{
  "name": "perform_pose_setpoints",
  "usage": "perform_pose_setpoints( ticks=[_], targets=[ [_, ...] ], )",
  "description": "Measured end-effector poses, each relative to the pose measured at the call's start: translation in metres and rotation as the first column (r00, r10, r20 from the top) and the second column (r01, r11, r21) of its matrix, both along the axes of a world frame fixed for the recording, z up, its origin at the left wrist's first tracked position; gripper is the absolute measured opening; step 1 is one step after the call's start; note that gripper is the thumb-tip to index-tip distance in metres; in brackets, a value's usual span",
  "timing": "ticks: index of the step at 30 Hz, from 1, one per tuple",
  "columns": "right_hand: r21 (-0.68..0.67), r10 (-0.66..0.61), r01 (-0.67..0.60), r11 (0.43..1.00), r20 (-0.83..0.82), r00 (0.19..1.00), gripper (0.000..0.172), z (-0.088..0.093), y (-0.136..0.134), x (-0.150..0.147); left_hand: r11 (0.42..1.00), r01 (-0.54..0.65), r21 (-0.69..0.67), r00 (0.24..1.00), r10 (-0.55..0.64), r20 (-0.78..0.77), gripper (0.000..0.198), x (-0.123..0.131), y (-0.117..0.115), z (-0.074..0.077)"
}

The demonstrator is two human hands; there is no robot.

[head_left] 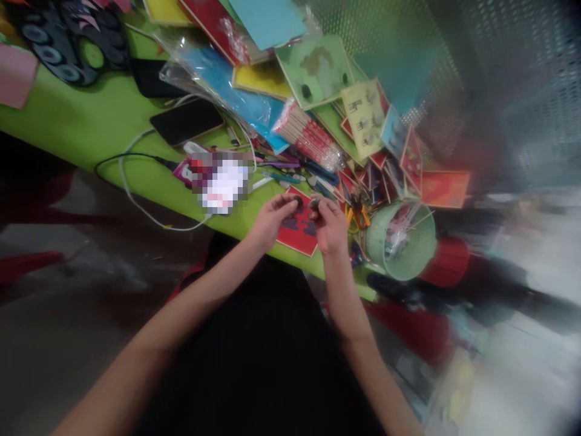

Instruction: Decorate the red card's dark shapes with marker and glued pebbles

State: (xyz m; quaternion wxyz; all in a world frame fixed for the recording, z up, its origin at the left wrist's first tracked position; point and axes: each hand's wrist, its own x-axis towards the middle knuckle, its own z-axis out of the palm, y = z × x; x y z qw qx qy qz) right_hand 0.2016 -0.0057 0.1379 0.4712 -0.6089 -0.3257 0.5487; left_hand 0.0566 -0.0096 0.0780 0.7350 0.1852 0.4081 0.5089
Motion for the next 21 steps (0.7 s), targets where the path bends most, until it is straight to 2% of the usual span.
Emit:
perform_pose_setpoints(
  ticks=[3, 5, 7, 9, 10, 12, 14, 17, 19, 21],
  targets=[
    [-0.015, 0.013, -0.014, 1.000, -0.016, 1.000, 0.026, 0.000, 0.001, 0.002, 0.994, -0.107, -0.002, 0.964, 0.103, -0.247, 0.019, -0.007, 0.009, -0.031],
    [-0.030, 0.040, -0.040, 0.999, 0.003, 0.999, 0.026, -0.001, 0.001, 0.004, 0.991, -0.137, 0.000, 0.919, 0.127, -0.374, 0.017, -0.012, 0.015, -0.053],
    [-0.038, 0.057, -0.056, 0.998, 0.025, 0.998, 0.026, -0.002, 0.001, 0.004, 0.987, -0.158, -0.001, 0.892, 0.142, -0.429, 0.019, -0.016, 0.020, -0.070],
    [-0.042, 0.051, -0.050, 0.998, 0.030, 0.998, 0.026, -0.003, 0.001, 0.004, 0.987, -0.163, 0.001, 0.882, 0.147, -0.448, 0.028, -0.018, 0.021, -0.077],
    [-0.043, 0.040, -0.039, 0.998, 0.024, 0.999, 0.025, -0.003, 0.001, 0.003, 0.987, -0.161, 0.006, 0.879, 0.146, -0.454, 0.034, -0.018, 0.020, -0.075],
    [-0.047, 0.015, -0.015, 0.999, 0.006, 1.000, 0.024, -0.003, 0.001, 0.001, 0.990, -0.137, 0.026, 0.882, 0.133, -0.452, 0.041, -0.017, 0.015, -0.062],
    [-0.048, -0.010, 0.009, 0.999, -0.008, 1.000, 0.023, -0.003, 0.001, -0.001, 0.996, -0.075, 0.050, 0.910, 0.089, -0.405, 0.037, -0.012, 0.006, -0.040],
    [-0.053, -0.037, 0.037, 0.998, -0.013, 0.999, 0.023, -0.004, 0.000, -0.004, 0.993, 0.044, 0.110, 0.974, -0.018, -0.226, 0.036, -0.001, -0.006, -0.003],
    [-0.054, -0.034, 0.033, 0.998, -0.020, 0.999, 0.024, -0.006, -0.001, -0.006, 0.992, 0.042, 0.121, 0.986, -0.021, -0.167, 0.036, 0.005, -0.011, 0.014],
    [-0.042, -0.012, 0.011, 0.999, -0.016, 1.000, 0.025, -0.007, -0.002, -0.008, 0.995, 0.009, 0.104, 0.985, 0.009, -0.173, 0.032, 0.009, -0.013, 0.021]
  ],
)
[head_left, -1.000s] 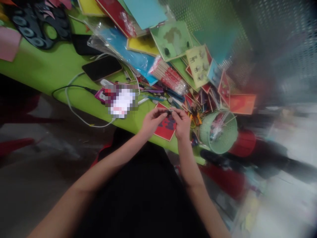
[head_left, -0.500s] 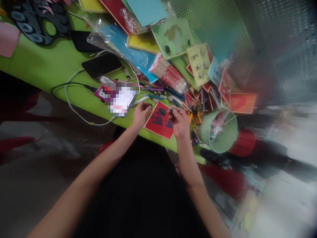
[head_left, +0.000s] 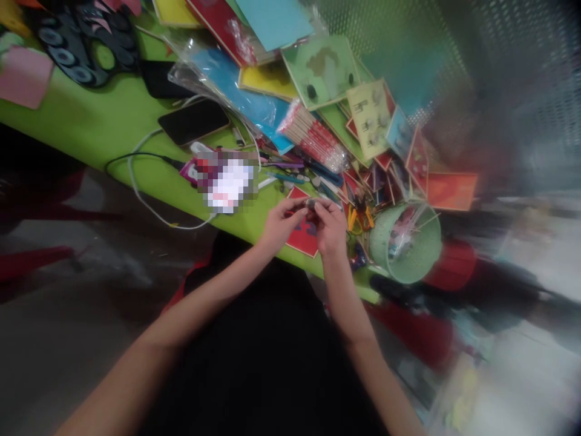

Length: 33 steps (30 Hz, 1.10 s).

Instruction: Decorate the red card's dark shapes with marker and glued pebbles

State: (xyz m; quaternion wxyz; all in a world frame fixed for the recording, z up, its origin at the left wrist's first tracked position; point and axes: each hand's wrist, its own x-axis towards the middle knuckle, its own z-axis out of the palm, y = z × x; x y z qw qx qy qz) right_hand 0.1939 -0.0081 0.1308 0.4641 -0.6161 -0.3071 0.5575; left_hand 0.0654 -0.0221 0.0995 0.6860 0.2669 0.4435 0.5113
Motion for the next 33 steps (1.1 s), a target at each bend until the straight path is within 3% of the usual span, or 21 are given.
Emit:
perform_pose_setpoints(
  ticks=[7, 11, 14, 17, 24, 28, 33],
  targets=[
    [0.080, 0.129, -0.157, 0.984, 0.286, 0.950, 0.028, 0.011, -0.007, -0.001, 0.997, -0.072, 0.001, 0.992, 0.071, -0.109, 0.021, -0.003, 0.000, -0.001],
    [-0.014, 0.315, -0.358, 0.934, 0.509, 0.801, 0.030, 0.021, -0.009, 0.004, 0.993, -0.063, 0.099, 0.964, 0.086, -0.250, 0.015, -0.004, -0.003, 0.003],
    [-0.072, 0.397, -0.435, 0.898, 0.562, 0.726, 0.036, 0.020, -0.008, 0.006, 0.990, -0.052, 0.131, 0.952, 0.089, -0.294, 0.013, -0.002, -0.007, 0.004],
    [-0.071, 0.404, -0.428, 0.901, 0.491, 0.771, 0.036, 0.014, -0.007, 0.006, 0.992, -0.024, 0.121, 0.964, 0.055, -0.260, 0.016, -0.002, -0.009, 0.002],
    [-0.089, 0.301, -0.288, 0.953, 0.206, 0.931, 0.038, 0.010, -0.005, 0.004, 0.975, 0.060, 0.216, 0.936, 0.020, -0.351, 0.025, -0.006, -0.005, 0.005],
    [-0.143, 0.277, -0.250, 0.958, 0.222, 0.935, 0.043, 0.016, -0.004, 0.004, 0.979, 0.029, 0.204, 0.953, 0.034, -0.300, 0.020, -0.002, -0.007, 0.001],
    [-0.116, 0.284, -0.261, 0.958, 0.297, 0.912, 0.040, 0.017, -0.006, 0.002, 0.988, 0.037, 0.153, 0.982, -0.008, -0.188, 0.013, 0.001, -0.009, -0.005]
  ],
)
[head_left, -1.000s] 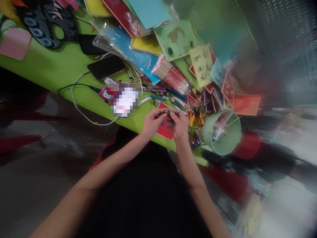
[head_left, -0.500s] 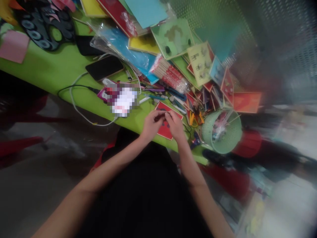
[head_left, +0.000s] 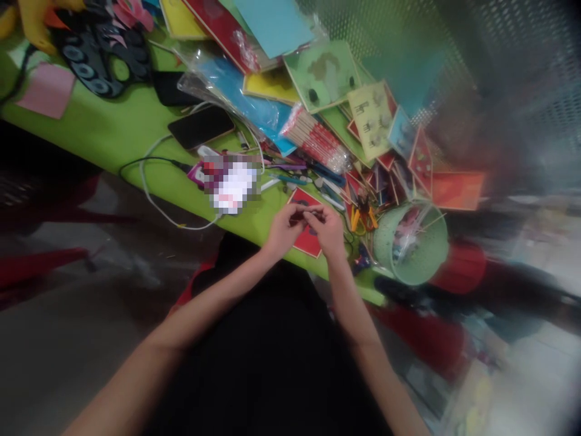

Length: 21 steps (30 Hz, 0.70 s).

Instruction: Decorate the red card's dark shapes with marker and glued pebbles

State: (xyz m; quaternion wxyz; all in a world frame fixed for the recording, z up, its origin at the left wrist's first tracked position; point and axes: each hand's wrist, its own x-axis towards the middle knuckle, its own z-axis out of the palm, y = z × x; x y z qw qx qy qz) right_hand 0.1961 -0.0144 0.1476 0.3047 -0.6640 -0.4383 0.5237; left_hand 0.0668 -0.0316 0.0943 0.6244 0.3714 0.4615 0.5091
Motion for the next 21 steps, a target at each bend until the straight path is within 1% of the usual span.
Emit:
perform_pose_setpoints(
  ticks=[5, 10, 15, 21],
  targets=[
    [0.006, -0.038, 0.039, 0.999, -0.075, 0.996, 0.042, -0.004, -0.004, -0.001, 1.000, -0.002, -0.026, 0.999, 0.003, 0.040, 0.015, -0.003, 0.000, 0.001],
    [0.050, 0.013, -0.011, 0.999, -0.054, 0.998, 0.041, -0.003, -0.008, 0.002, 1.000, -0.011, -0.017, 0.999, 0.012, 0.053, 0.017, -0.003, 0.000, 0.003],
    [0.065, 0.003, -0.002, 0.998, -0.010, 1.000, 0.036, -0.001, -0.008, 0.006, 0.999, -0.019, 0.035, 1.000, 0.018, 0.015, 0.020, 0.002, -0.003, 0.005],
    [0.091, 0.004, -0.003, 0.996, -0.006, 1.000, 0.035, 0.001, -0.011, 0.010, 1.000, -0.024, 0.013, 0.999, 0.023, 0.046, 0.020, 0.006, -0.005, 0.010]
  ],
)
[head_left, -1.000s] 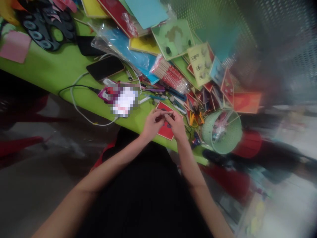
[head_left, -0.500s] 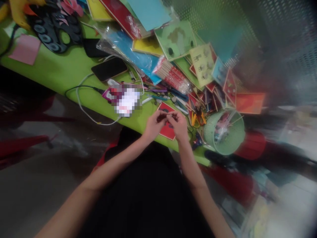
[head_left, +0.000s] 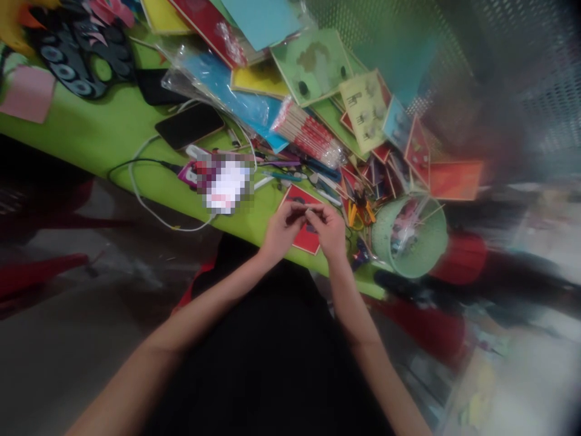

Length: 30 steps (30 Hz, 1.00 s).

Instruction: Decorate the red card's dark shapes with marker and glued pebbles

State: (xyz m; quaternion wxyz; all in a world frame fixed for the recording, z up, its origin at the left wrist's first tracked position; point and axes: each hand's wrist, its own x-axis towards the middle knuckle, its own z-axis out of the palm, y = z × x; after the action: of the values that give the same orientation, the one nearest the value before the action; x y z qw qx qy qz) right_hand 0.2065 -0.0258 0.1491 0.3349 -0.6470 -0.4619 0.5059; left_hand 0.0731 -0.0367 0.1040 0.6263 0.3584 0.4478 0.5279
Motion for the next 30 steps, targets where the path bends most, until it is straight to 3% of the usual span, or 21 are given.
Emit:
perform_pose_setpoints(
  ticks=[9, 12, 18, 25, 30],
  targets=[
    [0.001, 0.012, -0.012, 1.000, -0.007, 1.000, 0.038, 0.004, -0.003, 0.003, 0.999, -0.024, -0.037, 0.998, 0.026, 0.053, 0.026, -0.001, -0.003, 0.006],
    [0.005, -0.004, 0.003, 1.000, 0.084, 0.996, 0.039, 0.005, -0.004, 0.004, 0.996, -0.022, -0.088, 0.999, 0.026, 0.037, 0.031, -0.003, -0.003, 0.007],
    [-0.080, 0.260, -0.247, 0.966, 0.242, 0.935, 0.046, 0.012, -0.004, 0.003, 0.994, -0.046, -0.098, 0.999, 0.044, -0.026, 0.026, -0.004, -0.007, 0.009],
    [-0.040, 0.286, -0.289, 0.956, 0.336, 0.898, 0.042, 0.015, -0.001, -0.006, 1.000, -0.024, 0.006, 0.994, 0.024, -0.109, 0.020, -0.010, -0.010, 0.010],
    [-0.030, 0.309, -0.312, 0.950, 0.252, 0.917, 0.044, 0.012, -0.004, -0.003, 1.000, -0.019, -0.018, 0.996, 0.017, -0.089, 0.021, -0.013, -0.012, 0.010]
  ],
)
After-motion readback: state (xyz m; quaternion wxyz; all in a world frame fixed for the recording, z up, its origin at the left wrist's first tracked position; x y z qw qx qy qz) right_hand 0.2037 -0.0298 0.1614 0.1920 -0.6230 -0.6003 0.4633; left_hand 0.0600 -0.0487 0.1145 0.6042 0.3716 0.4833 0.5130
